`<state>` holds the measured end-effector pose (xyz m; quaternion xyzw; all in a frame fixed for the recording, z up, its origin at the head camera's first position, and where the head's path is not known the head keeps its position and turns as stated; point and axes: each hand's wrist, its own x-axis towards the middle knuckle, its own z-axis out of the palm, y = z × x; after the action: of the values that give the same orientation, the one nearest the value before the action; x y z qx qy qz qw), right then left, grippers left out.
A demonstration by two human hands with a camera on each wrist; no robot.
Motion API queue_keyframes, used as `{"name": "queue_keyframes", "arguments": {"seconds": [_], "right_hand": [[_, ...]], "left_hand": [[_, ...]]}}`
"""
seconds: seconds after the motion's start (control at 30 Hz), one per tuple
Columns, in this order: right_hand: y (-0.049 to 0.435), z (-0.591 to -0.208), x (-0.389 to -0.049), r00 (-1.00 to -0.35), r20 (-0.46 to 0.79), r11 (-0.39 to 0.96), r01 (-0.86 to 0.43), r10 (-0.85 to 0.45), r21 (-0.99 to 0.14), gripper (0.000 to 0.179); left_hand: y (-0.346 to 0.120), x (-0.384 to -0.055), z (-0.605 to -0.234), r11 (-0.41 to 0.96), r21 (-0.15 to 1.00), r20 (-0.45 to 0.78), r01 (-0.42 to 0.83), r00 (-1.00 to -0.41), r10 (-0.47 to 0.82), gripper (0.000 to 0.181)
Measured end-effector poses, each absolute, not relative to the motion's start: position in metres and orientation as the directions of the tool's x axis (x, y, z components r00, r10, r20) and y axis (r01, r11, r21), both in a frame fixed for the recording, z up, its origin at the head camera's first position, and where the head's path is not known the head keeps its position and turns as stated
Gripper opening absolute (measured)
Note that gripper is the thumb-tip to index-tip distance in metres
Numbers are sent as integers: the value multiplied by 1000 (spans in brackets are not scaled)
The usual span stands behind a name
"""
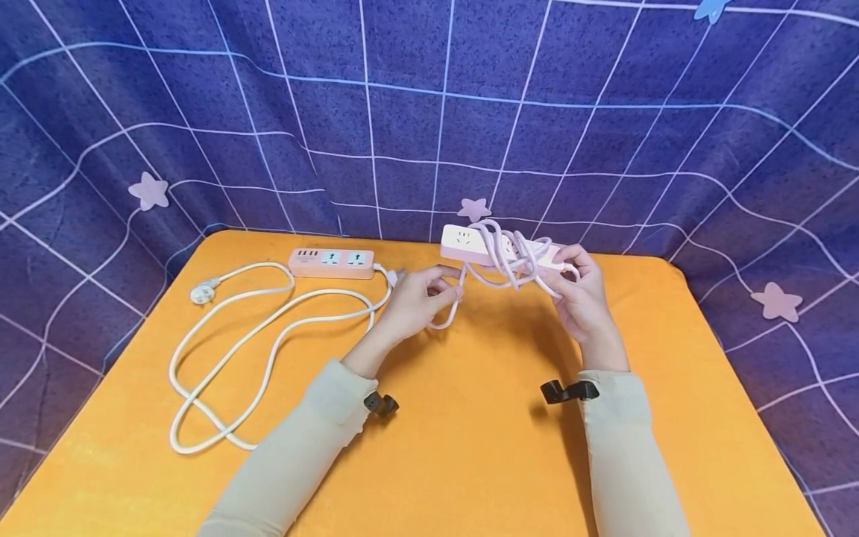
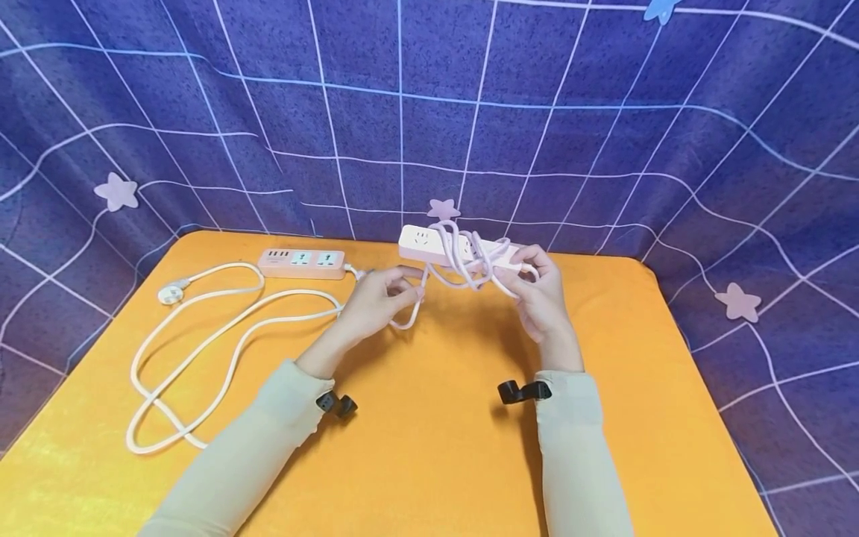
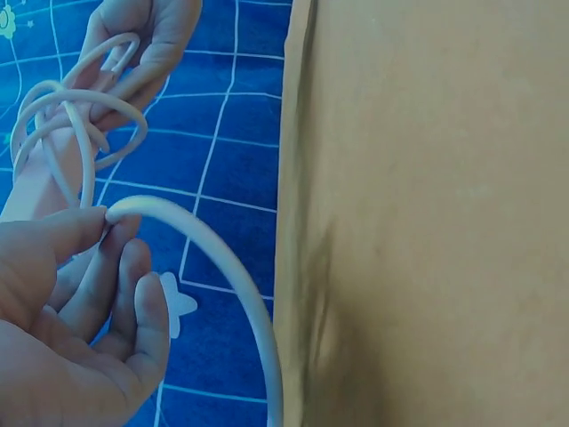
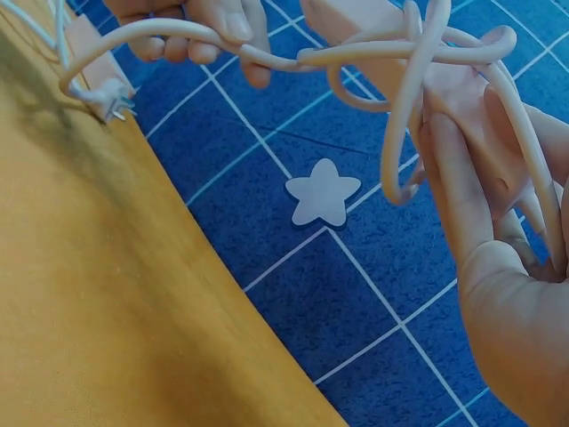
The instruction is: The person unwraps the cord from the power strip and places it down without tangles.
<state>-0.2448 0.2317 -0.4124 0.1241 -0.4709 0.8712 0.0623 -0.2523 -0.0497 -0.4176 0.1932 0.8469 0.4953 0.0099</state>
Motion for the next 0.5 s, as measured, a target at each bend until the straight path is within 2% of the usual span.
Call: {"name": "queue_keyframes", "arguments": {"seconds": [0.4, 0.5], "right_hand": [[233, -412, -243, -957, 288, -572, -222, -25, -790, 35], [233, -411, -243, -956, 290, -570, -216, -42, -793, 35]], "left_hand": [[-54, -257, -419, 416, 828, 237, 377, -907, 349, 27], [-55, -259, -420, 432, 812, 254, 392, -904, 343, 21]]}}
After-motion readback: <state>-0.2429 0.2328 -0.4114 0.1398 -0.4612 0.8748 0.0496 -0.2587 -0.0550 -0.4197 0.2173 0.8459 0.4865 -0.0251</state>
